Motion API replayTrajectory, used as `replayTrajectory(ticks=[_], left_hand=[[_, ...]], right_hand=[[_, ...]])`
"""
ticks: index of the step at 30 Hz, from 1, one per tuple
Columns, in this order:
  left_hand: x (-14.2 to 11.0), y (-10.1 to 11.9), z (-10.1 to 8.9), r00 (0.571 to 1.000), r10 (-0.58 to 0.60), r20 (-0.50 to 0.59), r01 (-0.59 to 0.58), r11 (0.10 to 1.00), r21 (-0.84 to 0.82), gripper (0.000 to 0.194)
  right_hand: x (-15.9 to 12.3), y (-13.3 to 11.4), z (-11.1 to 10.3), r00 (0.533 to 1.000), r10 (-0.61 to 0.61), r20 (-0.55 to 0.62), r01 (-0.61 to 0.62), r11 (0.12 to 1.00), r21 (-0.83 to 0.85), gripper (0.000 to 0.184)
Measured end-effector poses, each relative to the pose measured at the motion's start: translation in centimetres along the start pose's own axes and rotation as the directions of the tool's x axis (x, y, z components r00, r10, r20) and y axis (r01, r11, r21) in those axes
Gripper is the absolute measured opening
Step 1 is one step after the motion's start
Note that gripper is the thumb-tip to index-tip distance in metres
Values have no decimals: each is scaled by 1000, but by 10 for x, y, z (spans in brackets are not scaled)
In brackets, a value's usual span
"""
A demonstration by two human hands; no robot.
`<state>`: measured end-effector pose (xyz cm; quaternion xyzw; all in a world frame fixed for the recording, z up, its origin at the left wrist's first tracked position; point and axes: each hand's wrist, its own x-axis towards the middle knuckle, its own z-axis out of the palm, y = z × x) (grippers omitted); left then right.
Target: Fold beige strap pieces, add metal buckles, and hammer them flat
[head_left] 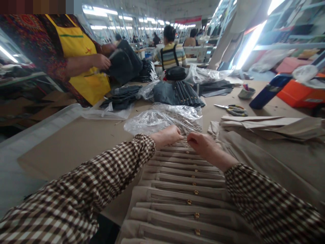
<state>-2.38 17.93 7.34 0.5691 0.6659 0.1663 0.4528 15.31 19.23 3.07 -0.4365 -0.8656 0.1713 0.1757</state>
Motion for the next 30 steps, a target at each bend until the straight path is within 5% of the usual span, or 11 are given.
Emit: replayTrajectory(ticks=[4, 13, 19, 25, 30], left_hand=[[-6, 9, 0, 1000, -25, 13, 27, 957, -290, 14], [-5, 13, 16, 999, 31, 25, -7, 757, -653, 22], [-8, 13, 12, 997, -5, 79, 54, 768, -638, 18], [-12, 11, 13, 996, -44, 83, 84, 815, -573, 15], [-15, 5, 13, 989, -20, 146, 73, 926, -369, 19]], right_hand=[[-10, -25, 5, 961, -106, -253, 199, 905, 375, 10], [-10, -47, 11, 926, -22, -376, 261, 758, 598, 7], [-18, -50, 3, 973, 62, -223, 167, 478, 862, 20], [-19, -30, -24, 986, 162, -41, -42, 482, 875, 21], [-15, -5, -13, 973, 152, 174, -230, 579, 782, 30]])
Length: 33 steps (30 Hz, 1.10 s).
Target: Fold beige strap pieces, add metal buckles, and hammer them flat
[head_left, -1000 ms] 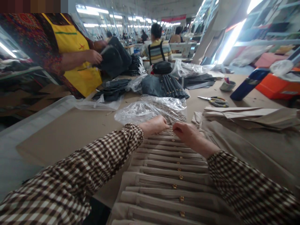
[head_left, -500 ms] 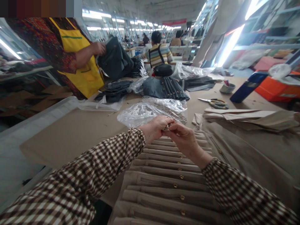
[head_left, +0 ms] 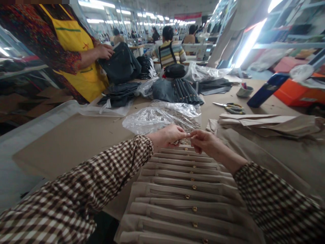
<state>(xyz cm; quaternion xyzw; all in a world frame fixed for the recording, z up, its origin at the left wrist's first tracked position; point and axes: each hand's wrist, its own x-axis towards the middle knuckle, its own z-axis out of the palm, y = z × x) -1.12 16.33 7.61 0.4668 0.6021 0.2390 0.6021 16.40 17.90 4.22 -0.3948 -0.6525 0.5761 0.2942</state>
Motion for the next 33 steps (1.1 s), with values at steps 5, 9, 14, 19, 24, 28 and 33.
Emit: replayTrajectory(ticks=[5, 9, 14, 19, 24, 28, 33], left_hand=[[2, -8, -3, 993, 103, 54, -116, 907, 404, 24], [5, -10, -2, 989, 140, 37, -135, 798, 587, 18], [6, -12, 4, 984, 176, -5, -130, 749, 650, 12], [6, -14, 6, 976, 215, -20, -142, 706, 694, 14], [7, -15, 4, 975, 221, -29, -129, 667, 734, 15], [11, -20, 4, 971, 237, -39, -126, 642, 756, 14], [13, -23, -2, 963, 259, -70, -119, 645, 755, 10]], right_hand=[[5, 20, 5, 998, 53, 18, -52, 998, -46, 30], [5, 28, 3, 1000, 11, -27, -21, 922, -388, 11], [4, 31, -1, 996, -84, 20, 73, 694, -716, 14], [5, 34, 1, 994, -112, 12, 82, 649, -757, 17], [8, 41, 3, 990, -144, 9, 97, 622, -777, 16], [9, 44, 5, 987, -161, 15, 108, 588, -802, 18], [9, 42, 5, 987, -160, 18, 110, 586, -803, 18]])
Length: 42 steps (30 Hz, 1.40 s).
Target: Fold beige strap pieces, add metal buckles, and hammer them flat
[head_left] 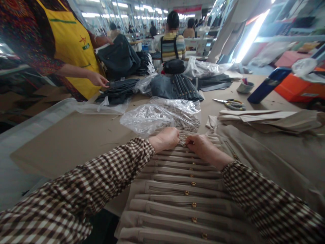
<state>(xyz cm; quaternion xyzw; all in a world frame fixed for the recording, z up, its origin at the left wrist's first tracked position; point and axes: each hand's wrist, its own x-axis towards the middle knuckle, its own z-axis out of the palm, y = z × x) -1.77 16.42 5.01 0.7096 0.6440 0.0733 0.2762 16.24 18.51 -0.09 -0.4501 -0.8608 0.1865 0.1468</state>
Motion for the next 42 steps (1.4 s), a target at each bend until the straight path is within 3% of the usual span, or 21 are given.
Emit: replayTrajectory(ticks=[4, 7, 9, 11, 15, 18, 20, 23, 25, 28, 31, 33, 35, 38, 42], left_hand=[[-9, -4, -10, 1000, -24, 8, 25, 996, -84, 16], [-17, -2, -15, 997, -67, 48, 79, 947, -311, 22], [-20, 2, -15, 987, -120, 111, 162, 802, -574, 23], [-20, 7, -13, 976, -141, 164, 216, 629, -747, 24], [-17, 19, -6, 979, -117, 168, 204, 499, -842, 25], [-16, 26, -3, 981, -144, 130, 179, 411, -894, 23], [-16, 26, -3, 978, -164, 129, 183, 377, -908, 21], [-18, 22, -5, 969, -170, 176, 228, 359, -905, 14], [-21, 17, -6, 961, -172, 216, 265, 360, -894, 13], [-26, 11, -9, 954, -139, 265, 299, 388, -872, 19], [-34, 10, -11, 949, -32, 314, 294, 453, -842, 24], [-39, 12, -10, 942, 31, 333, 264, 540, -799, 25], [-40, 14, -8, 950, 42, 308, 202, 669, -715, 24], [-35, 17, -3, 978, 13, 210, 88, 880, -466, 22], [-22, 21, 3, 986, 36, 160, 4, 970, -244, 23]], right_hand=[[-2, -3, -5, 1000, -19, -24, 20, 999, 49, 16], [-7, -17, -10, 991, -59, -120, 89, 961, 263, 14], [-12, -31, -13, 974, -97, -205, 175, 895, 409, 12], [-15, -45, -15, 948, -136, -287, 259, 852, 454, 8], [-14, -61, -14, 898, -153, -413, 328, 859, 394, 8], [-12, -64, -10, 893, -81, -443, 303, 836, 457, 7], [-12, -66, -8, 926, -6, -377, 252, 754, 607, 10], [-14, -69, -11, 978, 65, -198, 136, 519, 844, 19], [-16, -67, -18, 984, 111, -136, 82, 399, 913, 24], [-20, -56, -30, 983, 177, -53, -6, 316, 949, 31], [-24, -43, -39, 977, 197, 79, -133, 279, 951, 35], [-26, -35, -40, 973, 184, 136, -187, 298, 936, 35], [-26, -26, -36, 975, 153, 161, -208, 383, 900, 33], [-25, -12, -23, 984, 116, 137, -179, 603, 777, 23], [-22, -2, -13, 995, 53, 85, -83, 908, 410, 11]])
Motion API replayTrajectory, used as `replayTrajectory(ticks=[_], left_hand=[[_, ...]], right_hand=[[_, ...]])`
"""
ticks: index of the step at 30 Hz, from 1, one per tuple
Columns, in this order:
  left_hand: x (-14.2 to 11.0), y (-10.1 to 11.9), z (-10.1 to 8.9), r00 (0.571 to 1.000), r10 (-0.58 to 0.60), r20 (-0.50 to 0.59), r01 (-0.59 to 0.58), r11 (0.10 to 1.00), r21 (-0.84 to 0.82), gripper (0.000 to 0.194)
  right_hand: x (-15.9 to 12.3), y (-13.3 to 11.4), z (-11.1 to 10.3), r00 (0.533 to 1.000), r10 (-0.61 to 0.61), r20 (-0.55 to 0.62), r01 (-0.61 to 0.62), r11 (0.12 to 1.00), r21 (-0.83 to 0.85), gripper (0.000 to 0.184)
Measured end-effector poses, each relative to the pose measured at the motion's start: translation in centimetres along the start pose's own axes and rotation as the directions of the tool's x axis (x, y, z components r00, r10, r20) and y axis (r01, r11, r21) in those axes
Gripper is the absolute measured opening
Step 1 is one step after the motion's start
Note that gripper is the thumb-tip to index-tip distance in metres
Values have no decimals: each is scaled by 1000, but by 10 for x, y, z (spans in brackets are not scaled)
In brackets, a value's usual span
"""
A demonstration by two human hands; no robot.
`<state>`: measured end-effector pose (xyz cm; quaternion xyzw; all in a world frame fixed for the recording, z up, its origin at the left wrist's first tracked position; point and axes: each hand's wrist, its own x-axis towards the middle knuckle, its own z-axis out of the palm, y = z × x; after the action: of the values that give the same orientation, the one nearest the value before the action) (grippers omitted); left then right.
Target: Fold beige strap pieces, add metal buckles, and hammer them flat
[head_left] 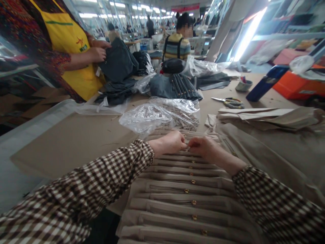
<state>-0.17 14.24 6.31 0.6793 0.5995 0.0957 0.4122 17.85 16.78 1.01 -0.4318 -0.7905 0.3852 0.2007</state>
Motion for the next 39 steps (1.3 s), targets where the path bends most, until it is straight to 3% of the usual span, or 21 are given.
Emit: replayTrajectory(ticks=[2, 5, 11, 17, 22, 25, 27, 30, 34, 39], left_hand=[[5, 1, 0, 1000, 16, 3, -17, 999, 41, 25], [8, 3, -1, 999, 33, 12, -34, 995, 98, 27], [7, 3, -1, 999, 44, 18, -46, 988, 151, 22], [7, 0, 0, 999, 35, -8, -33, 984, 173, 21], [3, -12, -8, 999, 31, -13, -30, 993, 112, 22], [-2, -14, -14, 999, -33, -5, 33, 995, -95, 24], [-3, -12, -17, 993, -103, 58, 117, 921, -371, 23], [-3, -5, -15, 981, -131, 142, 193, 722, -664, 18], [-2, 2, -6, 983, -134, 122, 179, 622, -763, 21], [-5, 1, 2, 984, -139, 109, 172, 622, -764, 21]], right_hand=[[1, -2, -1, 999, -26, 29, 31, 982, -185, 16], [1, -6, -3, 996, -47, 70, 67, 944, -322, 21], [5, 0, 2, 993, -92, 78, 115, 915, -388, 22], [5, -10, 3, 997, -8, 83, 43, 899, -436, 16], [3, -12, -1, 996, -71, 52, 85, 927, -366, 14], [0, -15, 2, 987, -146, -61, 129, 967, -221, 15], [-2, -21, 7, 977, -154, -148, 154, 988, -8, 17], [-5, -34, 14, 977, -94, -190, 137, 965, 224, 21], [-4, -45, 16, 976, -26, -217, 90, 953, 291, 20], [1, -41, 14, 986, 43, -158, 16, 934, 356, 20]])
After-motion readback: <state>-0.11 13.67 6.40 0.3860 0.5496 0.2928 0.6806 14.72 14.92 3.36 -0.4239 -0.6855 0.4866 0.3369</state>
